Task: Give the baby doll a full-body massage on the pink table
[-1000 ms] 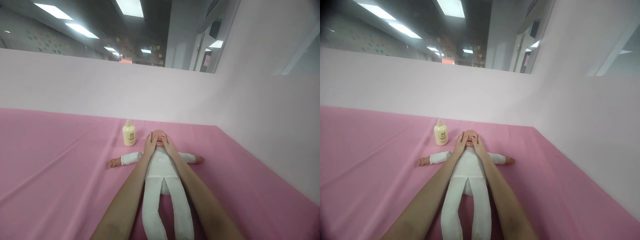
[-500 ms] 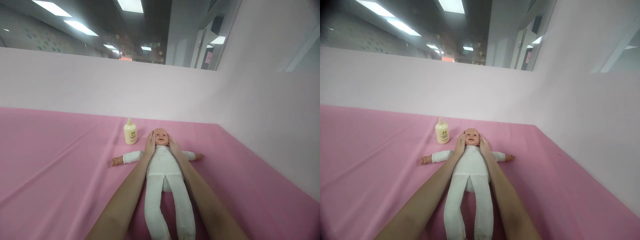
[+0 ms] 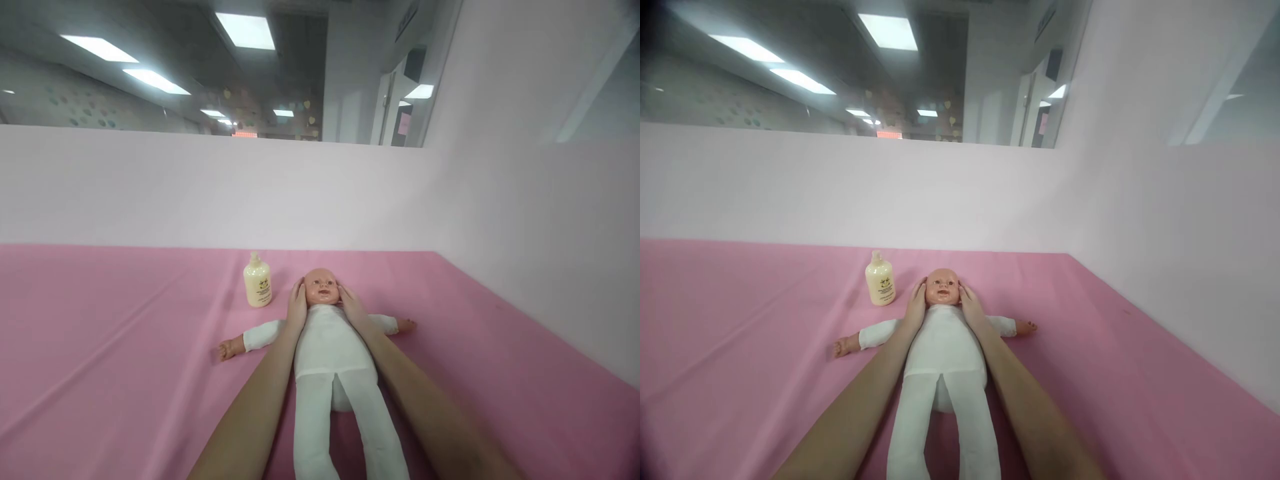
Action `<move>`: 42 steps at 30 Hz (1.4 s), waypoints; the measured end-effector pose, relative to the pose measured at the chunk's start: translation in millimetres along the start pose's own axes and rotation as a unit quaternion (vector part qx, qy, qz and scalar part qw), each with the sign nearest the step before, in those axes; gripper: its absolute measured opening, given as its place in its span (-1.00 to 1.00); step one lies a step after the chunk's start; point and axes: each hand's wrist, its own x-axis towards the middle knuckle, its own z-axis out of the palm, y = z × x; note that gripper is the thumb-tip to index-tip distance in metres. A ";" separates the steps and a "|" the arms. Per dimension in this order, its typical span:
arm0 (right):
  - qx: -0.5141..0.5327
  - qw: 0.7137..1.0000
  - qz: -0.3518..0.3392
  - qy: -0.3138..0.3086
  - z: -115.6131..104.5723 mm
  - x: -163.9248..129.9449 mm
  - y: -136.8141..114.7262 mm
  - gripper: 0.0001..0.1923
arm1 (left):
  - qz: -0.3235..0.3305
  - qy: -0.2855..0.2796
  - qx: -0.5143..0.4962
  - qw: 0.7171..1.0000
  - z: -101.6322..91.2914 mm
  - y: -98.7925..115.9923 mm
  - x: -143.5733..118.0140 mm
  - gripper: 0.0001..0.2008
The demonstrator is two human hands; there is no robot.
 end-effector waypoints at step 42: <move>0.036 0.998 0.009 -0.049 -2.3 16.1 21.8 -0.44 | -0.030 -0.048 -0.041 0.998 0.4 15.3 0.4 -0.39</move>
